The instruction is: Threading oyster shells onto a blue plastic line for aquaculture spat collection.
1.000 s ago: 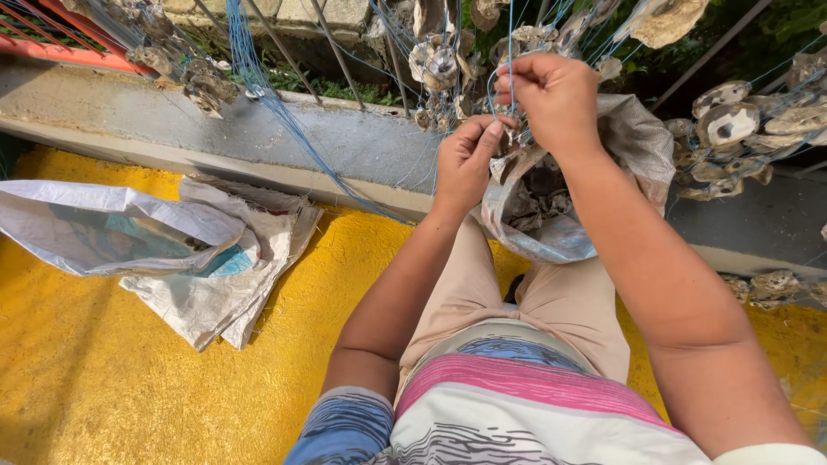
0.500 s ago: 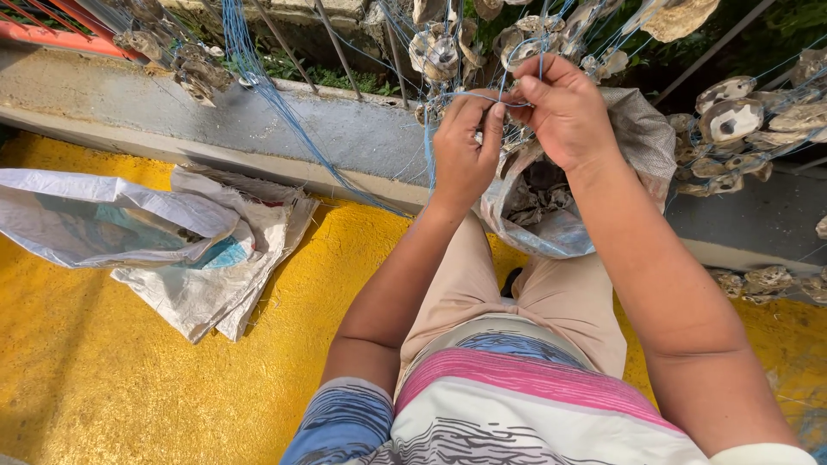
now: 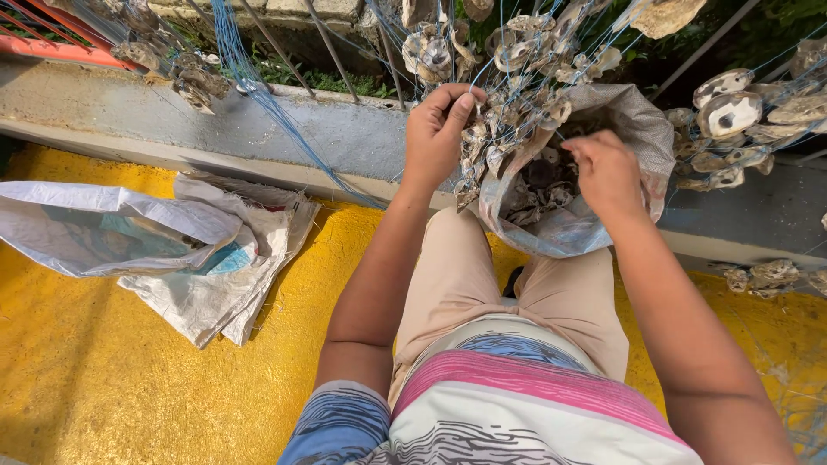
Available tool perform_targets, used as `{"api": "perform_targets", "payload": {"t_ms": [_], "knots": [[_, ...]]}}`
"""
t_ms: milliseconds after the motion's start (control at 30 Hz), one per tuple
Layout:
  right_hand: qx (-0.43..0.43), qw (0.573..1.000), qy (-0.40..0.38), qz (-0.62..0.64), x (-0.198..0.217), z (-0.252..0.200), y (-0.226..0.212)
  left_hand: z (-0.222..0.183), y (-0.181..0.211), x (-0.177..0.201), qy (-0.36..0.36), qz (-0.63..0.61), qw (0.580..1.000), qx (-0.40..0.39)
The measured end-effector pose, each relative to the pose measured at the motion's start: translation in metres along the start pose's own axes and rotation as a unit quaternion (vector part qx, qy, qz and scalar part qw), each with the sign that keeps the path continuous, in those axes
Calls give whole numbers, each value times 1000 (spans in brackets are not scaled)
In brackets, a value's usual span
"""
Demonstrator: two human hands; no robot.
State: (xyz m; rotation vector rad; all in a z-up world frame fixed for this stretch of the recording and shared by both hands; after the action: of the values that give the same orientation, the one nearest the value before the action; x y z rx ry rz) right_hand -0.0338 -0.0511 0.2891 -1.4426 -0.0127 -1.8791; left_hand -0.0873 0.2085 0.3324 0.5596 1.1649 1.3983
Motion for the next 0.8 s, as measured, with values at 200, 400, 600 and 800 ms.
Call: {"api": "perform_targets", "payload": {"t_ms": [200, 400, 600, 800], "knots": [[148, 979, 89, -107, -19, -77, -39, -9, -25, -31, -90, -163, 978, 95], [188, 959, -42, -207, -80, -114, -40, -14, -27, -32, -44, -99, 990, 87], [191, 942, -118, -249, -101, -128, -47, -13, -11, -34, -11, -69, 996, 61], [191, 923, -152, -297, -116, -134, -52, -12, -30, -26, -37, -56, 995, 77]]}}
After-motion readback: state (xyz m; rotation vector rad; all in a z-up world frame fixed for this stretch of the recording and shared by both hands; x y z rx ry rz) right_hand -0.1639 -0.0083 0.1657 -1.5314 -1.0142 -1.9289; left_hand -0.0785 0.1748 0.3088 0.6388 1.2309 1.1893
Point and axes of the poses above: each hand's wrist, its own z-axis towards the middle knuckle, its own x-axis out of the back of the hand, y = z × x, the point moved 6 cm from there along z, towards the middle knuckle, and after that the axes turned 11 degrees about -z, right-handed, at the moved point
